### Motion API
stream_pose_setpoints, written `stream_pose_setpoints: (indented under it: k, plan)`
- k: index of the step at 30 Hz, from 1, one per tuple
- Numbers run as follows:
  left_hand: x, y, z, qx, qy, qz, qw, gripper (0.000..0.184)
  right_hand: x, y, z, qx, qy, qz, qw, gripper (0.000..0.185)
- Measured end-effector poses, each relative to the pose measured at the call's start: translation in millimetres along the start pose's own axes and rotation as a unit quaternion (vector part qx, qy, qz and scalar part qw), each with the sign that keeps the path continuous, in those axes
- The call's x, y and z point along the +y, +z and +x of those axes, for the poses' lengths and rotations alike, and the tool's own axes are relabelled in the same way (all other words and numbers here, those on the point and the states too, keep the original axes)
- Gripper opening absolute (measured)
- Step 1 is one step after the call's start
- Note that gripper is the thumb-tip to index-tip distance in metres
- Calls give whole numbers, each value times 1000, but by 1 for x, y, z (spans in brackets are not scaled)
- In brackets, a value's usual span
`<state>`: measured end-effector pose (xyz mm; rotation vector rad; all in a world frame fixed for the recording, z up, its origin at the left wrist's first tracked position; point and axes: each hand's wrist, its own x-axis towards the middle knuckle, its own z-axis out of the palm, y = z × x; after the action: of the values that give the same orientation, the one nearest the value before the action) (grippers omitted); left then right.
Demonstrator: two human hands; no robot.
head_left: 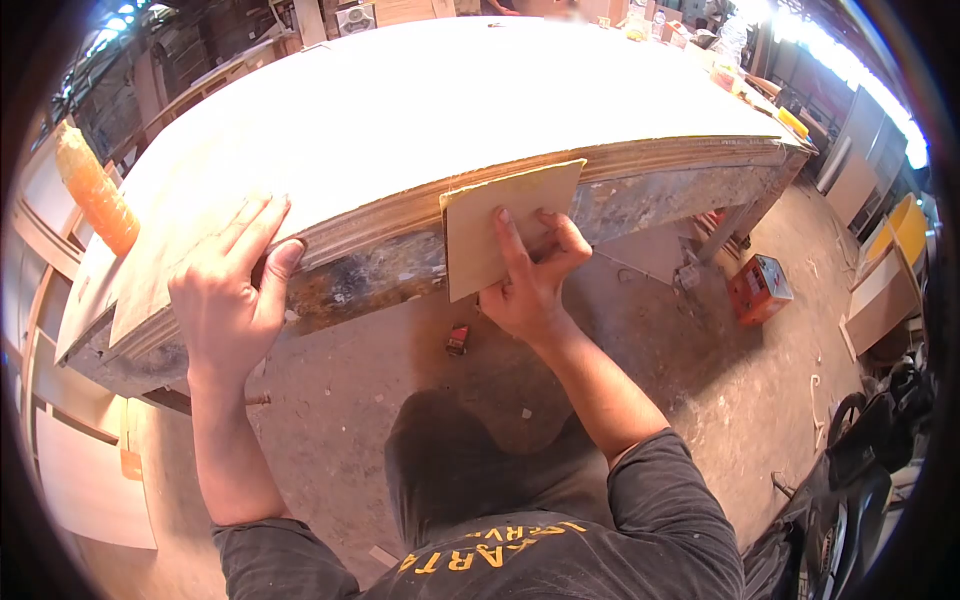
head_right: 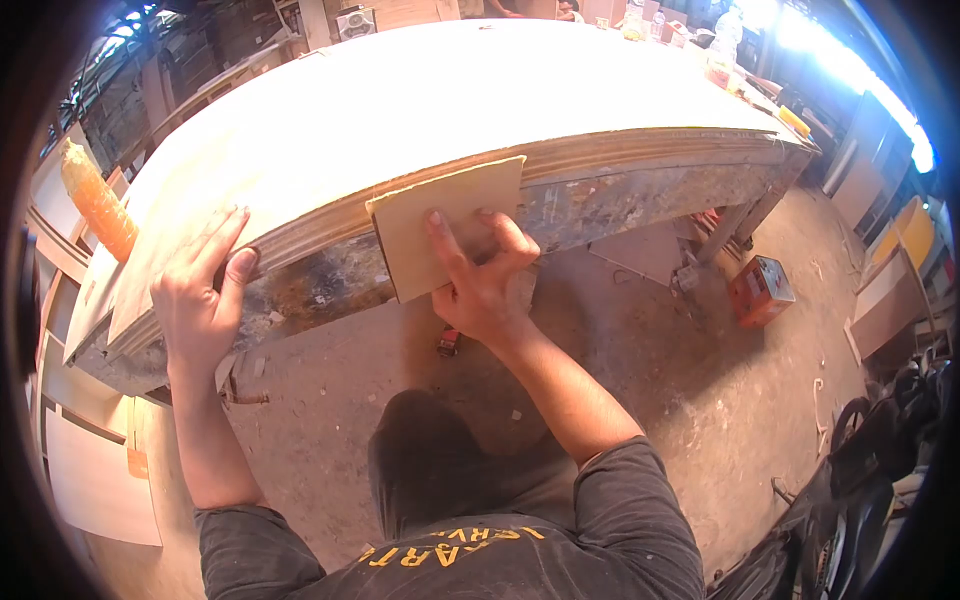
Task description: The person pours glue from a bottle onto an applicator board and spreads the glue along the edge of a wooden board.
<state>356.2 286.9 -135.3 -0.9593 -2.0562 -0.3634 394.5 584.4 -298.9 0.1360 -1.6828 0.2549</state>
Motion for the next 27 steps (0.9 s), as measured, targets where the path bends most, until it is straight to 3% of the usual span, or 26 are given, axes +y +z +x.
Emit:
stream_pose_setpoints:
  k: [12,16,19,21,25,27]
  plan:
    - [-4,6,-3,20,8,-6,1000,33,2,-1,11,-5,-4,-20,1000,74]
    - [-4,5,-5,13,33,33,999,42,19,11,8,-11,-60,-36,998,62]
    - [-3,6,-7,11,50,74,996,55,26,19,6,13,-82,-45,995,64]
    - [-6,10,-10,-6,18,74,997,69,27,23,2,19,-64,-36,997,67]
    - [-10,16,-9,38,42,96,994,75,21,15,4,15,-46,-50,998,68]
    - [-11,18,-9,51,43,87,994,74,10,-5,7,-39,-36,-70,996,66]
